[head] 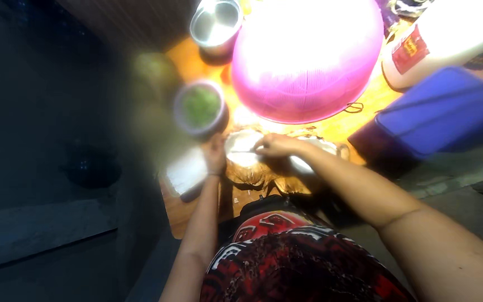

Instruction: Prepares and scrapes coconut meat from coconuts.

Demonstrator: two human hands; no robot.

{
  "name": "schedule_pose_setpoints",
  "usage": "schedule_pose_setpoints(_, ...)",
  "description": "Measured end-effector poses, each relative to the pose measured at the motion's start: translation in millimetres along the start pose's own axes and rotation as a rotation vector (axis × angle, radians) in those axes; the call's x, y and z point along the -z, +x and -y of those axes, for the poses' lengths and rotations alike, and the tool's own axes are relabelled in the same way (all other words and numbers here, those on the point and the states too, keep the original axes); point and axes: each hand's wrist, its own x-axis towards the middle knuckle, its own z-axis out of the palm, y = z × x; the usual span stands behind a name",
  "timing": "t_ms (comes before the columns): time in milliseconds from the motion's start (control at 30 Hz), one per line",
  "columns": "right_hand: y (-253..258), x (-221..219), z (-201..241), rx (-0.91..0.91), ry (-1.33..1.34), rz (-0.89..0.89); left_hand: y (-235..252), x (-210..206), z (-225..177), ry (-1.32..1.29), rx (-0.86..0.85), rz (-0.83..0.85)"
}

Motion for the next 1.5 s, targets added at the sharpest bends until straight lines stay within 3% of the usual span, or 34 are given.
schedule_pose_setpoints(133, 13, -32, -7, 0.059, 0.031, -0.02, 1, 3, 4, 0.029, 0.011, 0.0)
schedule_pose_setpoints(267, -6, -5, -8, -0.071, -0.166, 0.154, -1, 2, -1, 0.038, 0.013, -0.011)
schedule_pose_setpoints(433, 16, -12, 6, 0.002, -0.04, -0.056, 1, 0, -3, 0.0, 0.002, -0.006)
schedule_pose_setpoints(533, 16, -28, 0, -0.041, -0.13, 0.027, -2, 2, 1, 0.003, 0.019, -0.013)
schedule_pose_setpoints(600, 6, -16, -4, -0.102, -0.242, 0.096, -3, 2, -1, 0.022, 0.015, -0.013)
schedule_pose_setpoints(733, 8, 1, 10, -0.117, -0.241, 0.02, -2, -1, -7, 0.015, 0.005, -0.018)
schedule_pose_setpoints(833, 21, -23, 22, -0.081, -0.114, -0.066, -1, 1, -5, 0.019, 0.014, -0.026)
schedule_pose_setpoints(933, 15, -35, 17, -0.156, -0.21, 0.032, -4, 2, 0, 0.018, 0.029, -0.028)
schedule_pose_setpoints(1033, 8, -12, 18, -0.226, -0.32, 0.111, -3, 1, -2, 0.026, 0.028, -0.028)
schedule_pose_setpoints(1167, 15, -20, 37, -0.172, -0.177, -0.061, -2, 1, -3, 0.056, 0.027, -0.022)
schedule_pose_setpoints(1267, 17, -47, 30, -0.158, -0.175, -0.043, -3, 3, -1, 0.072, 0.038, -0.033)
schedule_pose_setpoints(1400, 1, -24, 13, -0.213, -0.273, 0.046, -4, 2, -3, 0.068, 0.051, -0.039)
schedule_pose_setpoints(1500, 9, -23, 21, -0.207, -0.168, -0.091, -4, 0, -6, 0.077, 0.054, -0.039)
